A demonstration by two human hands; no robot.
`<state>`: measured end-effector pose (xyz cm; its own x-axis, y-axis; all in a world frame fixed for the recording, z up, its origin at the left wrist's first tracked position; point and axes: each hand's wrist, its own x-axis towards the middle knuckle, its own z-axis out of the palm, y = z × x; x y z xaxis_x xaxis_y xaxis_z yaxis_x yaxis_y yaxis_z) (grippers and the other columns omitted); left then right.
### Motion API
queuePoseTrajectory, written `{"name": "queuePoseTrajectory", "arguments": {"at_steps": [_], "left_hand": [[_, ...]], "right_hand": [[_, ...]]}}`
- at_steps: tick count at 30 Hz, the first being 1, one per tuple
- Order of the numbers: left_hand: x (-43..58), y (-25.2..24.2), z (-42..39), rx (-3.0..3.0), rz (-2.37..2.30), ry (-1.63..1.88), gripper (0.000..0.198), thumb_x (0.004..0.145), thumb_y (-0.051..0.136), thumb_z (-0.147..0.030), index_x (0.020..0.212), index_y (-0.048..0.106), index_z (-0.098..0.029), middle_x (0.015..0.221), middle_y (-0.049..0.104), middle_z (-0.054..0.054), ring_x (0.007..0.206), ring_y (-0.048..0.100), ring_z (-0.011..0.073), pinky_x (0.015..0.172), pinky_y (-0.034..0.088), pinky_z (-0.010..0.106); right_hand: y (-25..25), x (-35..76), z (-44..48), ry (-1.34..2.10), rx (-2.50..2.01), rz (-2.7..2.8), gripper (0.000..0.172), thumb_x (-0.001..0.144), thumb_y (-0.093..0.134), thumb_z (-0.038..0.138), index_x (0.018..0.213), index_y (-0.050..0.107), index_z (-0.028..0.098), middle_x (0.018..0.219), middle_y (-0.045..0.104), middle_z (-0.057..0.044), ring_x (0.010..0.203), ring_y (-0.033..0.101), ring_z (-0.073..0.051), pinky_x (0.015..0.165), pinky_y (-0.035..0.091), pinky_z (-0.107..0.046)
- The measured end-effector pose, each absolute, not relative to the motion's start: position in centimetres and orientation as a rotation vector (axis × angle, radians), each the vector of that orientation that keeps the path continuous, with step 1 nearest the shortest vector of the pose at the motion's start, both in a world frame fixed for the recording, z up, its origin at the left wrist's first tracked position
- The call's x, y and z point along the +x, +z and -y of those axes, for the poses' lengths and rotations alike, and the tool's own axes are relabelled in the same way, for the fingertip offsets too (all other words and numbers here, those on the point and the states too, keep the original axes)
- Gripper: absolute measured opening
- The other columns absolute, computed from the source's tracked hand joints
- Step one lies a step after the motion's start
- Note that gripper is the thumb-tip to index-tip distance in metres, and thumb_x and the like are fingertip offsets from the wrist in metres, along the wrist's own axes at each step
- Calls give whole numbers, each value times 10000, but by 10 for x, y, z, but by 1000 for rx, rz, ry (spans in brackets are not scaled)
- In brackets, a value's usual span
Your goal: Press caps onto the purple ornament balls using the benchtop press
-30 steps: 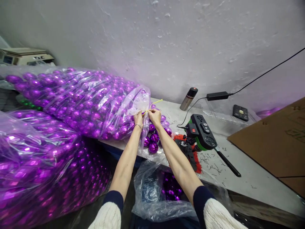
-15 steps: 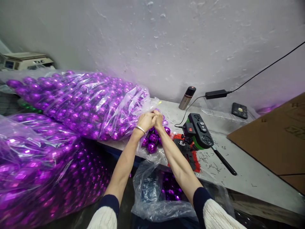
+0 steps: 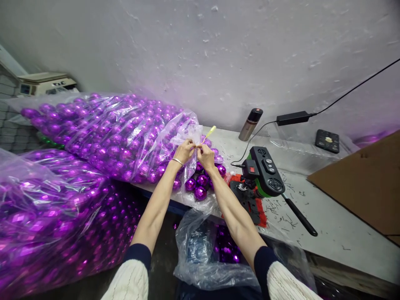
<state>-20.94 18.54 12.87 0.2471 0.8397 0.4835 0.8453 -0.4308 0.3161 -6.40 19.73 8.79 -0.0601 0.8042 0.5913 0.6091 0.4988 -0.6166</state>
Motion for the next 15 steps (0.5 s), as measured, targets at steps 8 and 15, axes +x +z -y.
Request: {"name": "queuePoseTrajectory", "arguments": {"at_steps": [8,15], "left_hand": [[-214,121,-200,-2439,1570,-961,165,944,588,-202,965,748,-166,1104,706,114,852,714,185,796,576,298],[-214,110,-195,-2388,1550,-1087,144,935,586,-162,967,726,-154,1094,725,117,946,726,201,857,587,311]], "right_hand": [[86,-77,-197,457,-1200,1512,211,875,525,231,943,720,190,994,766,-94,948,683,-212,873,501,-308],[73,-91,-201,691,-1234,1147,289,843,507,332,942,732,181,920,779,-74,883,682,-214,861,535,-343]]}}
